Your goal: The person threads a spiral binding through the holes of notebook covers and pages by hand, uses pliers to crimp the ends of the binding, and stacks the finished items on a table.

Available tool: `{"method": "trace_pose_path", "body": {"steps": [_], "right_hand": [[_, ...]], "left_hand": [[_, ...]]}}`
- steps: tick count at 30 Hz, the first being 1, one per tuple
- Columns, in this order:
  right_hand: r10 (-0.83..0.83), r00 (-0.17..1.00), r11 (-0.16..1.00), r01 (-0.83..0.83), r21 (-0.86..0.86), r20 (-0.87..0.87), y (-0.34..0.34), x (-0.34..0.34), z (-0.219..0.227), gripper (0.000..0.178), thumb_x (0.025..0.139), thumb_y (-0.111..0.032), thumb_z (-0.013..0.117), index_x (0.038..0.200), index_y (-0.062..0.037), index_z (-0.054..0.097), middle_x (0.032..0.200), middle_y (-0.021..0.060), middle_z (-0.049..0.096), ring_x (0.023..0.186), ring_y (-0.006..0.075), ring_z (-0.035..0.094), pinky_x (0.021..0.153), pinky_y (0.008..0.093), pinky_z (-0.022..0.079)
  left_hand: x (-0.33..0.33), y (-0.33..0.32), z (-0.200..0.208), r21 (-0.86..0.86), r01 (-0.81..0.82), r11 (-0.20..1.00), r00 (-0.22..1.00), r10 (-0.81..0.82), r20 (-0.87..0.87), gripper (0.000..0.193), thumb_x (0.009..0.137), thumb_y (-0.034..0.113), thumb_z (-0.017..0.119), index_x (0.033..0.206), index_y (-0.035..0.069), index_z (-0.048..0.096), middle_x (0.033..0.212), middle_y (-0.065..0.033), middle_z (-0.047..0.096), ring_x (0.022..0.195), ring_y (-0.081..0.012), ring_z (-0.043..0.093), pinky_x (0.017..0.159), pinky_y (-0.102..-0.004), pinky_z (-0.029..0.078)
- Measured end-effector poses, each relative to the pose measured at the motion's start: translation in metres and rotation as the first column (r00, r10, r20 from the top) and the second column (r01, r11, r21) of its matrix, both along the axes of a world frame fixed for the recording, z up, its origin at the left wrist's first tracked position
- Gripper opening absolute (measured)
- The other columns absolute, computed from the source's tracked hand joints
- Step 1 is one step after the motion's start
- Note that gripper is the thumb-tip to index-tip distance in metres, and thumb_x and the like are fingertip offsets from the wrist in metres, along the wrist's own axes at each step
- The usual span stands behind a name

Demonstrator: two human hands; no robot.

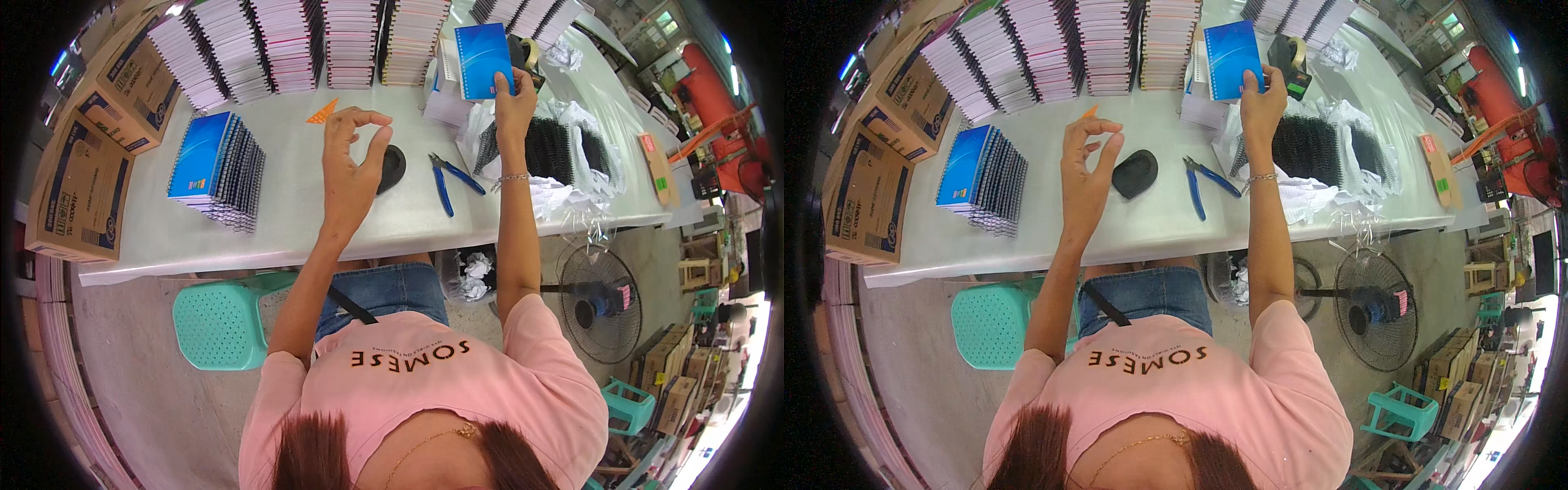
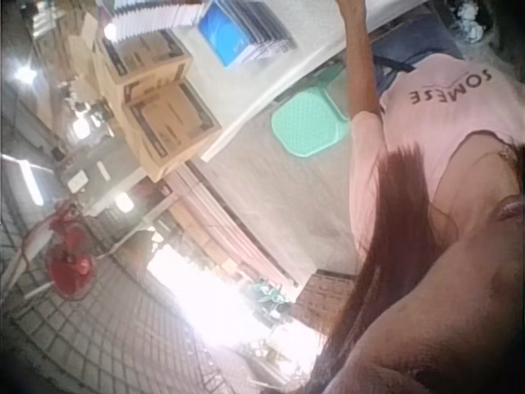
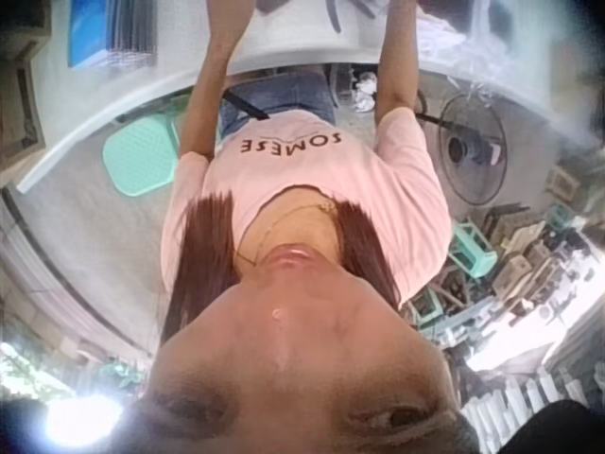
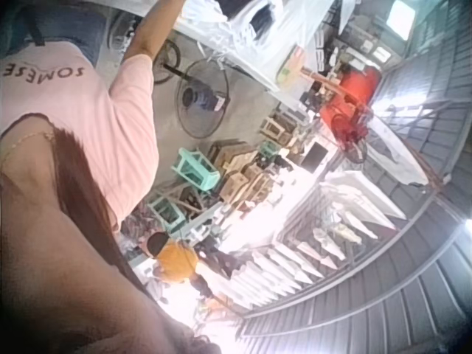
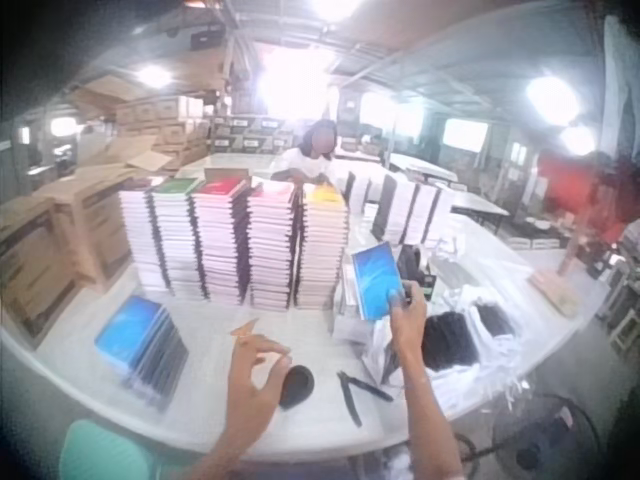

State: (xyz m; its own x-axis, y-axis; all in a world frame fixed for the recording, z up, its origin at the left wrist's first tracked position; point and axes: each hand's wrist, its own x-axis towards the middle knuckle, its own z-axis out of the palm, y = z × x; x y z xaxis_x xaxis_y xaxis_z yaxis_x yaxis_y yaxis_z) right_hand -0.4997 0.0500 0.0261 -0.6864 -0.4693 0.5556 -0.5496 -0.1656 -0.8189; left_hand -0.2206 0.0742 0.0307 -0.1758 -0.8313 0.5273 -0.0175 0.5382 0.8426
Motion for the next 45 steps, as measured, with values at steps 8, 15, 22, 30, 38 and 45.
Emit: {"method": "trace_pose_path", "body": {"steps": [8, 15, 22, 30, 38, 45], "right_hand": [[0.168, 0.938, 0.916, -0.262, 0.304, 0.301, -0.018, -0.033, -0.015, 0.062, 0.07, -0.044, 0.084, 0.101, 0.0038, 0.061, 0.079, 0.0016, 0.057, 0.066, 0.0099, 0.049, 0.059, 0.0258, 0.041], [0.205, 0.923, 0.934, -0.284, 0.219, 0.325, -0.016, -0.039, -0.014, 0.041, 0.069, -0.037, 0.086, 0.082, -0.0031, 0.067, 0.074, 0.0016, 0.061, 0.062, 0.0104, 0.051, 0.059, 0.0253, 0.042], [0.207, 0.906, 0.934, -0.295, 0.201, 0.369, -0.017, -0.042, -0.006, 0.032, 0.069, -0.024, 0.085, 0.081, -0.0014, 0.066, 0.072, 0.0031, 0.063, 0.057, 0.01, 0.053, 0.054, 0.0241, 0.043], [0.184, 0.904, 0.941, -0.276, 0.197, 0.387, -0.022, -0.047, -0.001, 0.024, 0.071, -0.015, 0.082, 0.079, -0.0022, 0.064, 0.07, 0.0043, 0.063, 0.054, 0.0102, 0.054, 0.049, 0.024, 0.042], [0.172, 0.974, 0.975, -0.147, -0.164, 0.146, 0.003, -0.008, -0.001, 0.025, 0.08, -0.014, 0.076, 0.096, 0.0008, 0.064, 0.085, 0.0036, 0.065, 0.074, 0.013, 0.057, 0.07, 0.0288, 0.047], [0.36, 0.866, 0.921, -0.39, 0.016, 0.347, 0.084, 0.09, -0.006, 0.038, 0.078, -0.029, 0.081, 0.1, -0.002, 0.066, 0.093, 0.0023, 0.061, 0.078, 0.0123, 0.052, 0.068, 0.0284, 0.043]], "left_hand": [[-0.019, 0.001, -0.019, 0.19, 0.201, 0.961, 0.979, -0.193, -0.062, 0.011, 0.088, 0.014, 0.064, 0.097, 0.008, 0.064, 0.104, -0.004, 0.056, 0.1, -0.0161, 0.054, 0.088, -0.0342, 0.043], [-0.01, 0.002, -0.033, 0.284, 0.204, 0.937, 0.979, -0.191, -0.074, 0.012, 0.091, 0.014, 0.063, 0.101, 0.007, 0.062, 0.099, -0.002, 0.062, 0.093, -0.0113, 0.057, 0.084, -0.0286, 0.044], [-0.012, 0.005, -0.052, 0.314, 0.263, 0.912, 0.964, -0.24, -0.11, 0.011, 0.092, 0.012, 0.062, 0.102, 0.006, 0.062, 0.095, -0.0012, 0.064, 0.089, -0.0098, 0.059, 0.084, -0.0261, 0.044], [-0.011, 0.009, -0.062, 0.347, 0.295, 0.89, 0.954, -0.253, -0.162, 0.01, 0.092, 0.011, 0.061, 0.101, 0.006, 0.062, 0.095, -0.0014, 0.065, 0.09, -0.011, 0.06, 0.085, -0.0272, 0.045], [-0.023, 0.003, -0.053, 0.27, 0.317, 0.909, 0.946, -0.284, -0.153, 0.019, 0.091, 0.011, 0.063, 0.109, 0.005, 0.06, 0.101, -0.0036, 0.063, 0.092, -0.0129, 0.059, 0.087, -0.0285, 0.045], [-0.063, -0.005, -0.007, 0.184, 0.288, 0.94, 0.919, -0.217, -0.329, 0.039, 0.092, 0.017, 0.065, 0.126, 0.002, 0.051, 0.106, -0.007, 0.061, 0.098, -0.015, 0.057, 0.088, -0.0281, 0.045]]}}
